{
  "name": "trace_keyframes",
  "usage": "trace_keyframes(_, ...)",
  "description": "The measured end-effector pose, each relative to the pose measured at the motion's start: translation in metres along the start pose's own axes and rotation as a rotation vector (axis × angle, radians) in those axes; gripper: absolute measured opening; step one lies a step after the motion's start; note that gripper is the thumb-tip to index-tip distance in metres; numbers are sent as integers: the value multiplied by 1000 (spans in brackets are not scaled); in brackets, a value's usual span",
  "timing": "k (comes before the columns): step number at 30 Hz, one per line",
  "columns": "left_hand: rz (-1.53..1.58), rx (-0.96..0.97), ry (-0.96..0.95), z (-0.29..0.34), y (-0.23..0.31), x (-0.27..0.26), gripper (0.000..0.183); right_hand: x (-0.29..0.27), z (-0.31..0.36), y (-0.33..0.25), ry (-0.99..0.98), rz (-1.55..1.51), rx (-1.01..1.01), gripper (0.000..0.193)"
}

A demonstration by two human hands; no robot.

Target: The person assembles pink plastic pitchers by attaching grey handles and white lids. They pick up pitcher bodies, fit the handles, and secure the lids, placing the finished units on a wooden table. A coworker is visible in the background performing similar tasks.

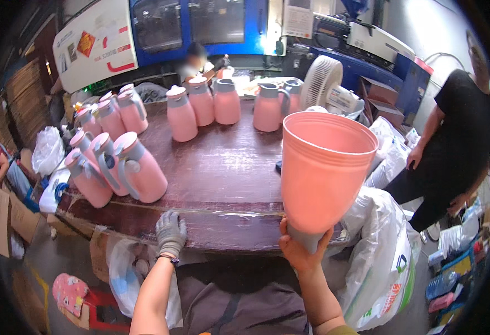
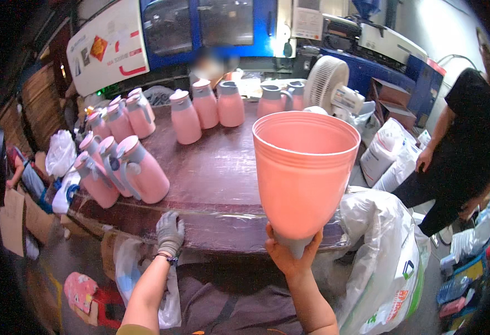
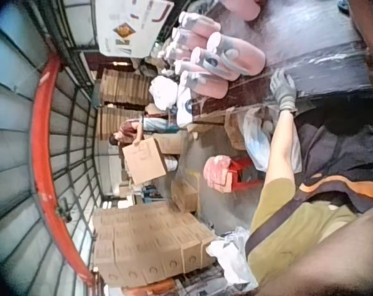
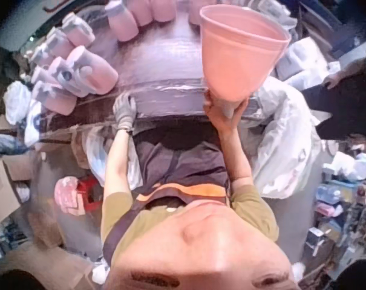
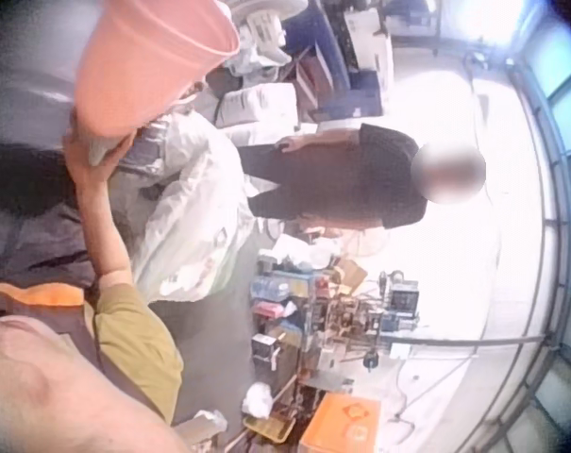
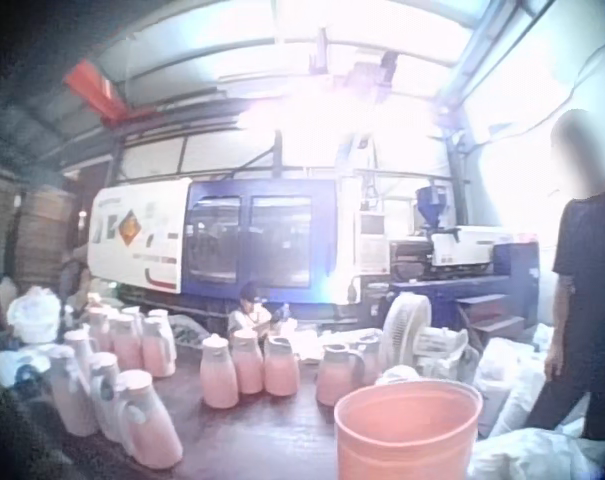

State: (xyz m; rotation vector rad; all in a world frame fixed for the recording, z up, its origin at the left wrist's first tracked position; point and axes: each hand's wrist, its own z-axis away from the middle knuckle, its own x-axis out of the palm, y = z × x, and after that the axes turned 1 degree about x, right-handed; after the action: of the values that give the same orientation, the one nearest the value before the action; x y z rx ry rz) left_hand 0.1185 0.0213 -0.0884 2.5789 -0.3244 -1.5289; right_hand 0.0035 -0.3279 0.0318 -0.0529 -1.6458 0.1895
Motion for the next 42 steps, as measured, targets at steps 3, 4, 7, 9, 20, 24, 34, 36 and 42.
trace_keyframes(3,23,12,35,2,-3,5,33,5,22,-22,56,152,-142,69)
trace_keyframes(4,13,11,39,3,-3,5,33,5,29,-30,89,209,-193,68)
trace_keyframes(7,29,14,41,4,-3,4,34,-4,49,-53,190,459,-420,67)
trace_keyframes(9,49,4,1,1,-1,4,34,-32,59,-72,305,633,-646,66)
trace_keyframes(20,34,30,-14,2,-6,8,33,-28,121,-136,124,412,-896,61)
trace_keyframes(24,31,32,-13,2,-7,6,34,-34,123,-134,142,490,-1051,61)
trace_keyframes(34,33,36,8,3,-5,7,33,-24,109,-138,328,970,-1634,74)
trace_keyframes(36,33,35,11,4,-6,6,33,-23,108,-140,363,957,-1680,78)
trace_keyframes(42,49,30,39,3,-7,12,30,-15,115,-137,295,895,-1561,78)
